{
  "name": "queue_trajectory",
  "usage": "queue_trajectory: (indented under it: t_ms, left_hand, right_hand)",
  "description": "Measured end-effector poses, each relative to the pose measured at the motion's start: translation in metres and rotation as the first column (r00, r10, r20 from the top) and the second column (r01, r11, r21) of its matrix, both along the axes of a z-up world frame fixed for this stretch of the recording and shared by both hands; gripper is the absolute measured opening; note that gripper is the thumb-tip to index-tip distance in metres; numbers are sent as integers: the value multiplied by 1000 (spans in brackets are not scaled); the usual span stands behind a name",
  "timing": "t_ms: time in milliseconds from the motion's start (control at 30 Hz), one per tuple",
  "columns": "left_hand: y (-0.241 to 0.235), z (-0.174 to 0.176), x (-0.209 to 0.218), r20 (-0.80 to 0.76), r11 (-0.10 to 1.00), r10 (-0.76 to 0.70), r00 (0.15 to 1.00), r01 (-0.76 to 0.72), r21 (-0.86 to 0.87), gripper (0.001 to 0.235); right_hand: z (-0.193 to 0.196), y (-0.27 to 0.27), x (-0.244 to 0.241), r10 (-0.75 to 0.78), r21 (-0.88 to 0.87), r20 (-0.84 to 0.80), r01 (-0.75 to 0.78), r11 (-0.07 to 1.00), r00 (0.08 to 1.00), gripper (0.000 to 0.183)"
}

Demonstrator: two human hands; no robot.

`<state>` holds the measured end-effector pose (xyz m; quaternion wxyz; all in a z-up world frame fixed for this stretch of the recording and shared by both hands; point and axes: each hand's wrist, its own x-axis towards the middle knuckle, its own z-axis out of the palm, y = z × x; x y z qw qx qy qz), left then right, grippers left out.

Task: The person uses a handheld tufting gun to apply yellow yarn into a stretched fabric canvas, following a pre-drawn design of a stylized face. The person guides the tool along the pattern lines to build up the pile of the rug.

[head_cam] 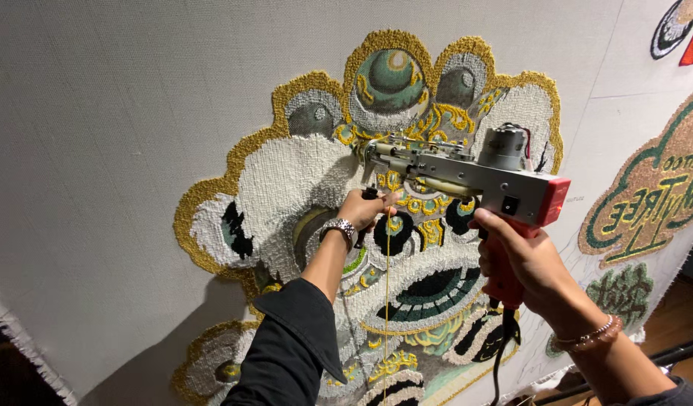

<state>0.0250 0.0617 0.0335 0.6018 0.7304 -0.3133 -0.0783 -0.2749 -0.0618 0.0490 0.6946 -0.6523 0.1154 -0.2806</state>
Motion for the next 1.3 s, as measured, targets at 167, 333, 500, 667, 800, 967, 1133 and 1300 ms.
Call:
queue_trajectory:
  t_ms: [167, 333, 500, 667, 800, 967, 1133, 1300]
  left_hand:
    - [13, 2, 19, 66, 999, 29, 997, -31, 33, 46]
    - [20, -4, 19, 224, 970, 157, 962, -193, 145, 41]
    - [28, -4, -4, 488, 865, 328, 809, -464, 189, 36]
    - [28, -4, 7, 627, 826, 341, 701, -542, 157, 26]
    - [20, -7, 33, 663, 769, 320, 676, -595, 235, 18]
    - [16, -16, 42, 664, 778, 329, 672, -591, 212, 15]
    - [21, -4, 30, 651, 769, 315, 691, -588, 251, 16]
    - [23, 0, 29, 693, 777, 321, 646, -598, 198, 20]
  right_hand:
    - [4, 10, 11, -153, -291, -99, 119, 949, 983, 46]
    - [3, 13, 26, -161, -442, -61, 118, 889, 985, 35]
    - [-3, 19, 32, 26, 1, -6, -26, 1000, 1000, 40]
    - [-8, 16, 41, 177, 357, -51, -147, 922, 983, 50]
    - [-12, 14, 46, 184, 408, -15, -162, 899, 983, 50]
    - [-15, 16, 45, 174, 396, 17, -166, 903, 985, 46]
    - [-11, 20, 44, 175, 385, 14, -167, 908, 984, 42]
    - [-10, 19, 46, 177, 386, 23, -172, 907, 984, 40]
